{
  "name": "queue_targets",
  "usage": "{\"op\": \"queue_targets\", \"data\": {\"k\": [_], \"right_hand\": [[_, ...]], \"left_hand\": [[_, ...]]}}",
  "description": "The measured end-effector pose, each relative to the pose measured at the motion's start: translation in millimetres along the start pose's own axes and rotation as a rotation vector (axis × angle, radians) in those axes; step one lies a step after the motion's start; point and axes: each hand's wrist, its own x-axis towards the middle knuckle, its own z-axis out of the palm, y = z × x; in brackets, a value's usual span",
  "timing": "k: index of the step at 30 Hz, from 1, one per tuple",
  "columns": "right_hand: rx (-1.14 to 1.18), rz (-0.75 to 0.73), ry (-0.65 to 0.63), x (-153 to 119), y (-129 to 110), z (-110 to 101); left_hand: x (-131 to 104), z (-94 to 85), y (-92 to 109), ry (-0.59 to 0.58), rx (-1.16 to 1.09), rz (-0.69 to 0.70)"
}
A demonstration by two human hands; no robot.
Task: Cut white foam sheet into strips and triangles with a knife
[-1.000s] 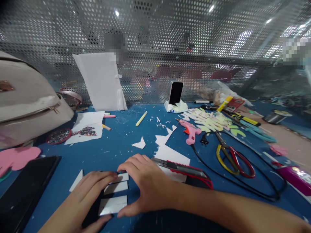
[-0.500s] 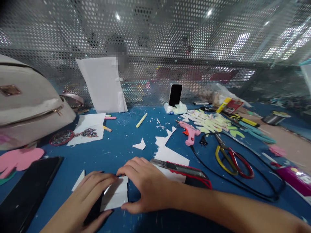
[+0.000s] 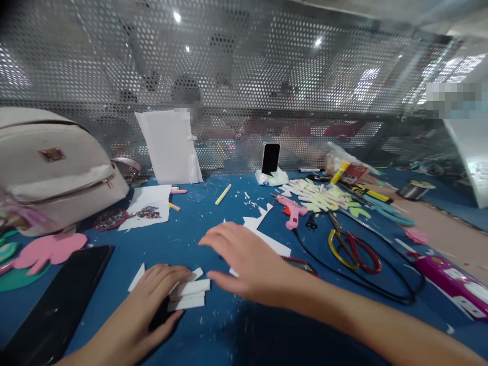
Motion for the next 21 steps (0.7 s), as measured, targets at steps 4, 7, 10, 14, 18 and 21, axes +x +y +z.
{"op": "queue_targets", "data": {"k": [4,7,10,14,18,21], "right_hand": [[-0.067,0.248,-0.122,-33.6,6.8,-34.7],[-0.11,0.458,-0.213,-70.6,26.0,-34.2],[-0.144,0.593,-0.18,-102.4,44.0,-25.0],[-0.081,0.705,-0.155,-122.9,49.8,-19.9],[-0.045,0.755,-0.062,-128.4,51.5,-27.8],[-0.121,0.805,0.113,-133.7,69.5,-45.7]], "left_hand": [[0.0,-1.5,0.3,-0.018,-0.03,-0.001],[-0.5,-1.2,-0.1,-0.031,-0.033,-0.003],[-0.7,-0.2,-0.4,-0.041,-0.034,-0.007],[-1.1,0.4,0.1,-0.047,-0.037,-0.025],[-1.3,-0.2,1.0,-0.035,-0.038,-0.018],[-1.2,-0.8,1.5,-0.026,-0.032,-0.011]]}}
